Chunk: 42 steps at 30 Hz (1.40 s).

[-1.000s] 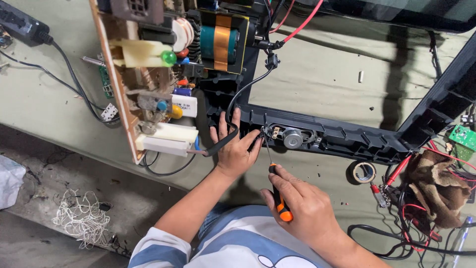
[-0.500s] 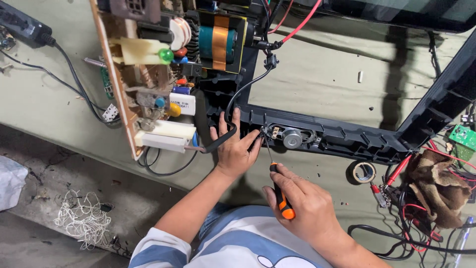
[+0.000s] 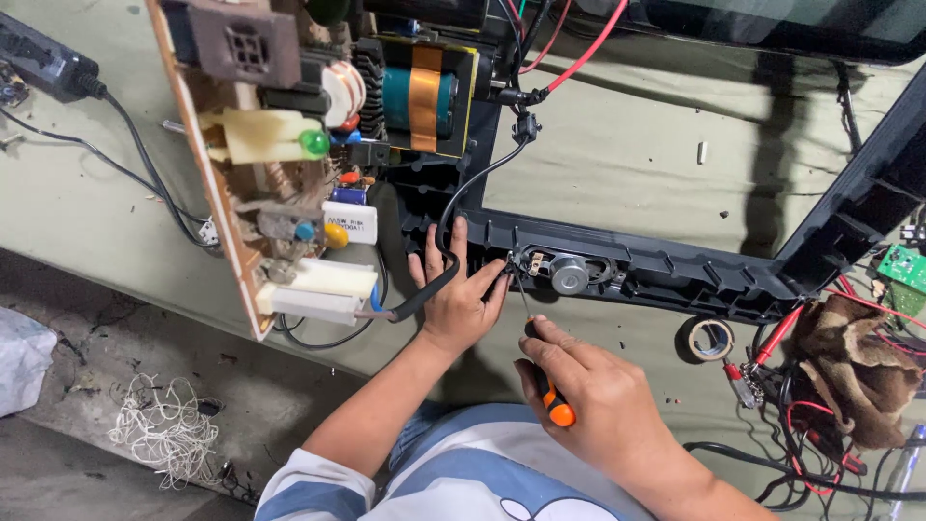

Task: The person uses a screwdriver to tighten screws on the back panel of a disassembled television. They repeatedly adjust the screwdriver and reposition their hands to secure the screws in place.

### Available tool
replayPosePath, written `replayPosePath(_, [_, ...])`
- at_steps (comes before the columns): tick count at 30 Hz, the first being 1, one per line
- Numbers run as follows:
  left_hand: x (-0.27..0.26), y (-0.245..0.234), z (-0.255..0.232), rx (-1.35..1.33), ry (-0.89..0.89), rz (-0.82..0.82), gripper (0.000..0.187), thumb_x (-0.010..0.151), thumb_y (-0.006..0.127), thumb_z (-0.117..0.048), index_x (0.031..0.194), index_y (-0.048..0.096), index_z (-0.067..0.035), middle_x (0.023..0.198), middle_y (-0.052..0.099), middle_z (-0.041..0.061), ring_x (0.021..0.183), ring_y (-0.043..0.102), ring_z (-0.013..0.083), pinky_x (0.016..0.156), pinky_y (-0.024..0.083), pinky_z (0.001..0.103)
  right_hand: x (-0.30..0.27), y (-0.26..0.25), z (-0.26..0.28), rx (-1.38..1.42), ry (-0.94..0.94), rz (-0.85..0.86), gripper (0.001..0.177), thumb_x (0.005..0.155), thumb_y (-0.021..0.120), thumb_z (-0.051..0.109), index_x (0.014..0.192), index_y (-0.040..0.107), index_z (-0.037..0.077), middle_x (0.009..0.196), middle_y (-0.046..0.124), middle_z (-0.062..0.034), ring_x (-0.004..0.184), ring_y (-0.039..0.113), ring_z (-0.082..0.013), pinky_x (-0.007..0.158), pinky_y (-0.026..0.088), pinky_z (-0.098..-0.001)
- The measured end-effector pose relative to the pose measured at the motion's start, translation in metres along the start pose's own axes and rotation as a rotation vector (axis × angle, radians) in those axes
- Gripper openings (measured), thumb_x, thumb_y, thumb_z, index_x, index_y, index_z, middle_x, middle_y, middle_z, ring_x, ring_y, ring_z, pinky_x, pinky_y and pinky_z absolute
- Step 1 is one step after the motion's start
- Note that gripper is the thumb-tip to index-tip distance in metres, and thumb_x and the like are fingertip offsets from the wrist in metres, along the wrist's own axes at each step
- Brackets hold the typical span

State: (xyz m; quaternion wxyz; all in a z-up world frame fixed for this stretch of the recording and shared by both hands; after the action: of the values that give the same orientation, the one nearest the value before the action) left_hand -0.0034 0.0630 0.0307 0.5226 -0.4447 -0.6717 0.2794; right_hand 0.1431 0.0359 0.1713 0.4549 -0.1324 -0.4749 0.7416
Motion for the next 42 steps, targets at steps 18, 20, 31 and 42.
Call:
replayPosePath(18, [-0.004,0.001,-0.002,-0.001,0.017,-0.029,0.019,0.093,0.072,-0.04,0.109,0.075,-0.03,0.164,0.033,0.019,0.138,0.043,0.056,0.106,0.034,0.074,0.012,0.016,-0.013,-0.082,-0.154,0.552,0.031,0.065,0.065,0.008,0.097,0.067,0.013,0.141,0.062,-0.0205,0.088,0.072,-0.0387,0.062,0.06,-0.0493])
replayPosePath(20, [-0.006,-0.005,-0.009,0.039,0.048,-0.064,0.02,0.095,0.07,-0.04,0.113,0.075,-0.032,0.16,0.038,0.02,0.138,0.046,0.0518,0.105,0.034,0.07,0.02,0.011,-0.006,-0.065,-0.165,0.494,0.025,0.07,0.066,0.011,0.095,0.068,0.013,0.134,0.066,-0.0184,0.087,0.073,-0.0373,0.06,0.059,-0.0482])
replayPosePath(31, [0.003,-0.019,-0.027,-0.101,0.16,-0.122,0.023,0.087,0.071,-0.019,0.108,0.076,-0.027,0.132,0.066,0.006,0.122,0.062,0.0305,0.111,0.028,0.06,0.019,-0.008,-0.006,0.071,-0.084,0.391,0.009,0.074,0.062,0.009,0.082,0.059,0.013,0.089,0.063,-0.0068,0.066,0.063,-0.0358,0.049,0.045,-0.0485])
replayPosePath(42, [-0.001,-0.024,-0.04,-0.454,0.418,-0.121,0.015,0.102,0.063,-0.006,0.111,0.075,-0.002,0.112,0.077,0.012,0.094,0.076,0.0261,0.083,0.061,0.037,0.009,-0.038,0.018,0.063,-0.158,-0.133,0.026,0.084,0.078,0.021,0.098,0.063,0.006,0.104,0.069,-0.0117,0.094,0.069,-0.0327,0.079,0.054,-0.0429])
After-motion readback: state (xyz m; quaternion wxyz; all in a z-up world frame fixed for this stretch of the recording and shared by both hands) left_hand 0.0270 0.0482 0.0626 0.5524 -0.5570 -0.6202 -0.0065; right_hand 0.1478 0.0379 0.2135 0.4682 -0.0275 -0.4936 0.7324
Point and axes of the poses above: each hand's wrist, its own x-axis towards the middle knuckle, its own y-axis out of the palm, z = x × y, the point moved 7 cm from there along x, towards the middle knuckle
